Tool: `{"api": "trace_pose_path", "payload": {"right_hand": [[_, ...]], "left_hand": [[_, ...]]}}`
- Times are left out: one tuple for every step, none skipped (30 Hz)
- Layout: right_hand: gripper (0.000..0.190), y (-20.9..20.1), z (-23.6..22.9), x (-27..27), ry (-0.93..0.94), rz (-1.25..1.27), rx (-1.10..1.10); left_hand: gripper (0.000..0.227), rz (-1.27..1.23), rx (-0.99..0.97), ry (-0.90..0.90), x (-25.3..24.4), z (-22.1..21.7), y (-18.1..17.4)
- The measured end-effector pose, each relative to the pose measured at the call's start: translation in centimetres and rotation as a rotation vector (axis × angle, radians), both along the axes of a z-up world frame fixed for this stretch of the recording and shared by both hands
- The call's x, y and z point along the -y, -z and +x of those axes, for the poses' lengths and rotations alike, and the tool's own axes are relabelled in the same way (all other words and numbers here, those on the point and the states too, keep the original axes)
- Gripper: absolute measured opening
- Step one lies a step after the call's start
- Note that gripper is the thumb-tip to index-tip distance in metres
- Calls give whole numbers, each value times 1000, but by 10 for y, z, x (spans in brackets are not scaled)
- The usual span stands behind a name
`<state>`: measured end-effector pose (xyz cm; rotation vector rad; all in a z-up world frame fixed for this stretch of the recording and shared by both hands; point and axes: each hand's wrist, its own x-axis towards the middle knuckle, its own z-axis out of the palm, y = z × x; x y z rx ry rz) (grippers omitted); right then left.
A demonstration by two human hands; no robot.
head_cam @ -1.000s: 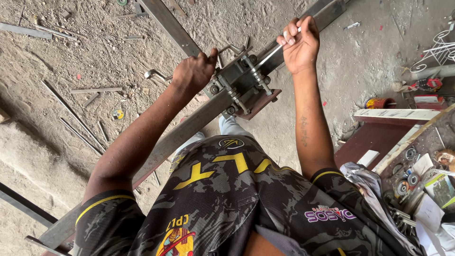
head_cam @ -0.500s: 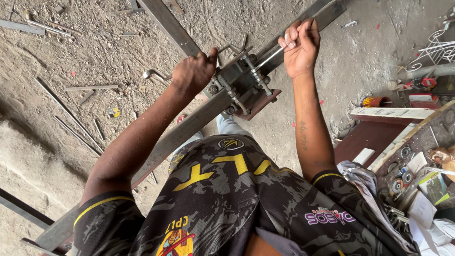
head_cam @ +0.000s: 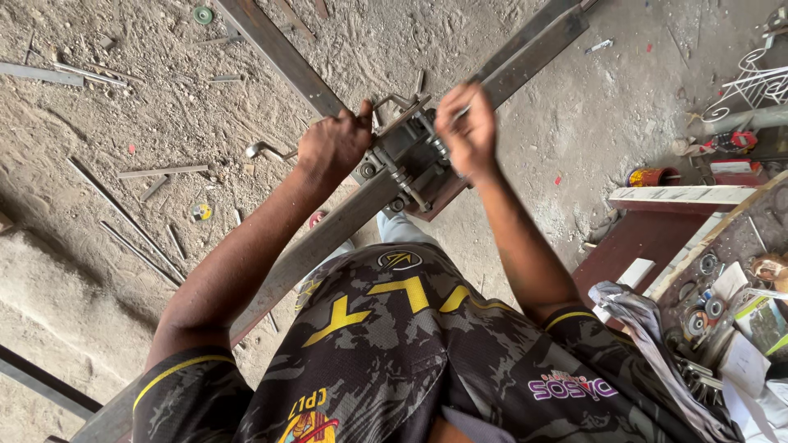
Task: The person uses two wrenches to tighten bolts on a metal frame joint. They repeatedly adjust the wrenches and apply torque to secure the connection between two metal bars.
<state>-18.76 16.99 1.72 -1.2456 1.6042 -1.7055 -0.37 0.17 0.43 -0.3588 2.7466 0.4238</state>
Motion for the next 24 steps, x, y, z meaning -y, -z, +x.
{"api": "trace_pose_path", "payload": {"right_hand": [[27,0,9,-2,-13,-9,-54],[27,0,16,-4,-26,-18,-109],[27,-1,19,-5,-38,-25,-162],[27,-2,19,-5,-57,-25,-138],[28,-3,20,-5,-74,-24,-111],[28,-3,19,-5,-90,-23,-85],[26,-5,16,-3,-117,-16,-45],[24,-7,11,-1,-144,-10,-6],[23,-9,6,2,-174,-2,33],[22,-12,0,6,-153,-71,80],[22,-14,-8,11,-134,-139,127],[22,-17,-16,15,-114,-207,175],[23,-20,-25,15,-90,-231,233],[26,-25,-38,14,-66,-256,290],[20,-29,-52,11,-32,-265,328],[15,-32,-67,9,3,-275,366],[16,-33,-82,6,33,-299,457],[20,-34,-95,-1,64,-323,547],[21,-32,-105,-11,105,-349,580],[23,-30,-116,-22,147,-375,612],[25,-26,-125,-32,188,-401,644],[26,-21,-132,-44,223,-415,669],[26,-16,-134,-61,260,-435,693],[27,-9,-136,-76,297,-454,718]], "left_hand": [[56,4,14,2,0,0,1],[56,8,27,5,1,-1,3],[58,-12,19,21,1,-2,4],[60,-33,11,37,2,-2,6],[62,-52,5,56,1,-1,8],[62,-57,0,61,1,-1,10],[63,-63,-6,67,1,-1,11],[63,-70,-13,73,2,-1,11],[62,-61,-3,66,2,-2,11],[62,-53,7,59,2,-2,11],[61,-43,16,50,2,-2,11],[57,-24,41,35,2,-2,10],[54,-7,67,20,2,-1,10],[50,10,93,5,2,0,8],[52,7,73,5,2,0,7],[54,4,53,5,1,-1,6],[56,0,33,3,2,-1,4],[55,7,20,4,2,-1,1],[54,15,7,0,3,-1,0],[53,23,-5,-4,4,-1,-2],[48,123,32,-104,5,-1,-4],[45,222,69,-204,6,-2,-6],[45,318,104,-300,10,-3,-8],[44,298,93,-284,14,-4,-9]]}}
